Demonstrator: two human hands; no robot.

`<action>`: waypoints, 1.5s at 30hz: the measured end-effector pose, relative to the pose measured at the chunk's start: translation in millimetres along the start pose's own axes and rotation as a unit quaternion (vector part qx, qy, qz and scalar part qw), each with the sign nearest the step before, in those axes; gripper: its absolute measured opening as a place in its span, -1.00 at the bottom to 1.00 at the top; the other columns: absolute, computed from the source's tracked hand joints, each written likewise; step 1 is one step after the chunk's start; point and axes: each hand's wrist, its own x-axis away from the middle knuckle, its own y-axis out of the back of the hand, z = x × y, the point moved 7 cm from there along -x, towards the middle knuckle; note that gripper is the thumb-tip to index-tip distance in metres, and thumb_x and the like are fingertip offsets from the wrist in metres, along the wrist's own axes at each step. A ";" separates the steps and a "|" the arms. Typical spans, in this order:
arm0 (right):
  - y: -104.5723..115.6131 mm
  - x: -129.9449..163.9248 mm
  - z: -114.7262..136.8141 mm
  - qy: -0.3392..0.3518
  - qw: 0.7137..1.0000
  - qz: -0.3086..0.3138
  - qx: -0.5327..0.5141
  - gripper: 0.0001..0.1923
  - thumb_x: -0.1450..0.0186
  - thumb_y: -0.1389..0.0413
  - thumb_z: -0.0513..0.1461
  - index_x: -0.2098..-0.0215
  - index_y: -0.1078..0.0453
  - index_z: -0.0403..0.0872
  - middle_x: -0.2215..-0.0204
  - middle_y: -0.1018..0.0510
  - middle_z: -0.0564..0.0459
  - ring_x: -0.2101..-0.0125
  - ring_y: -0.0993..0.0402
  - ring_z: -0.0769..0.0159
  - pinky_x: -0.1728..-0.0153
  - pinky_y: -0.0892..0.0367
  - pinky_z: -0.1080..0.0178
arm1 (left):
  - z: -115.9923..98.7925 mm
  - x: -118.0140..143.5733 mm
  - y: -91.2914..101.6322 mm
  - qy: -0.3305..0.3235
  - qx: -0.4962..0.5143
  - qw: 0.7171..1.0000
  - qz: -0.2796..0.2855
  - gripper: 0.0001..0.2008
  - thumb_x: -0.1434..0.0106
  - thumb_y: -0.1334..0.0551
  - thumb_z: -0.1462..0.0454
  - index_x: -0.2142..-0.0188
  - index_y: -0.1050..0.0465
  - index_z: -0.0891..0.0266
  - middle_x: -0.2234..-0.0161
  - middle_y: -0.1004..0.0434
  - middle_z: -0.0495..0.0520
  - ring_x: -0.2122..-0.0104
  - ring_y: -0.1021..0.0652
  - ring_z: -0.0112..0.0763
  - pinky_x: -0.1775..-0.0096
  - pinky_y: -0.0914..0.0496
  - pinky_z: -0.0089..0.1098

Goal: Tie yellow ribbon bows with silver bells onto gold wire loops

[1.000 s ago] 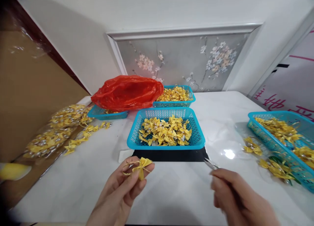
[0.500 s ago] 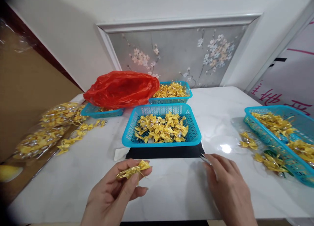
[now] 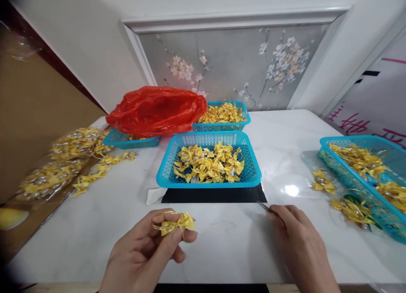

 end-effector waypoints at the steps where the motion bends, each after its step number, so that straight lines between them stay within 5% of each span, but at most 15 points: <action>1: 9.3 0.4 12.1 0.021 0.999 -0.010 -0.047 -0.77 -0.40 0.03 -0.10 0.22 -0.42 0.00 0.27 -0.57 -0.03 0.35 -0.57 0.21 0.45 -0.46 0.27 | -0.7 0.2 -0.7 -0.004 -0.003 1.000 0.006 -0.93 -0.14 -0.34 0.26 0.35 -0.52 0.17 0.57 -0.67 -0.07 0.63 -0.58 -0.51 0.54 -0.47 -0.65; 4: 39.9 -0.3 61.4 0.116 0.973 -0.019 -0.198 -0.86 -0.40 -0.02 -0.24 0.11 -0.37 -0.02 0.27 -0.53 -0.01 0.48 -0.52 0.37 0.53 -0.43 0.41 | -2.3 0.1 -2.3 -0.012 -0.014 1.000 0.019 -0.95 -0.14 -0.34 0.26 0.37 -0.53 0.16 0.60 -0.65 -0.06 0.59 -0.61 -0.45 0.56 -0.47 -0.63; 7: 56.1 -0.2 119.6 0.262 0.935 0.033 -0.239 -0.79 -0.43 0.06 -0.33 0.05 -0.35 -0.04 0.39 -0.55 0.05 0.49 -0.54 0.42 0.50 -0.43 0.49 | -2.6 -0.3 -2.7 -0.005 -0.026 0.999 0.022 -0.95 -0.13 -0.36 0.25 0.38 -0.54 0.15 0.60 -0.65 -0.06 0.60 -0.60 -0.45 0.53 -0.47 -0.63; 12: 65.0 -7.9 156.6 0.308 0.928 -0.047 -0.202 -0.75 -0.49 0.09 -0.23 0.06 -0.38 -0.17 0.45 -0.56 -0.04 0.51 -0.48 0.34 0.52 -0.41 0.33 | -4.1 0.7 -2.2 0.014 -0.009 1.000 0.024 -0.95 -0.06 -0.39 0.28 0.44 -0.57 0.13 0.62 -0.62 -0.10 0.60 -0.61 -0.43 0.52 -0.48 -0.60; 24: 60.9 -1.9 153.0 0.327 0.934 -0.092 -0.111 -0.78 -0.43 -0.07 -0.29 0.02 -0.46 -0.20 0.37 -0.53 -0.05 0.42 -0.30 0.27 0.41 -0.07 0.20 | 1.3 3.4 -3.2 0.066 0.000 0.997 0.052 -0.93 -0.07 -0.38 0.26 0.44 -0.53 0.17 0.63 -0.62 -0.05 0.57 -0.61 -0.43 0.50 -0.45 -0.59; 45: 54.6 -5.7 154.1 0.317 0.930 -0.093 -0.159 -0.83 -0.37 -0.13 -0.34 0.08 -0.47 -0.14 0.40 -0.54 0.00 0.46 -0.32 0.31 0.44 -0.12 0.21 | 7.8 2.7 -10.4 0.078 0.057 0.992 0.078 -0.91 -0.07 -0.42 0.26 0.43 -0.55 0.17 0.59 -0.61 -0.06 0.57 -0.60 -0.47 0.49 -0.44 -0.61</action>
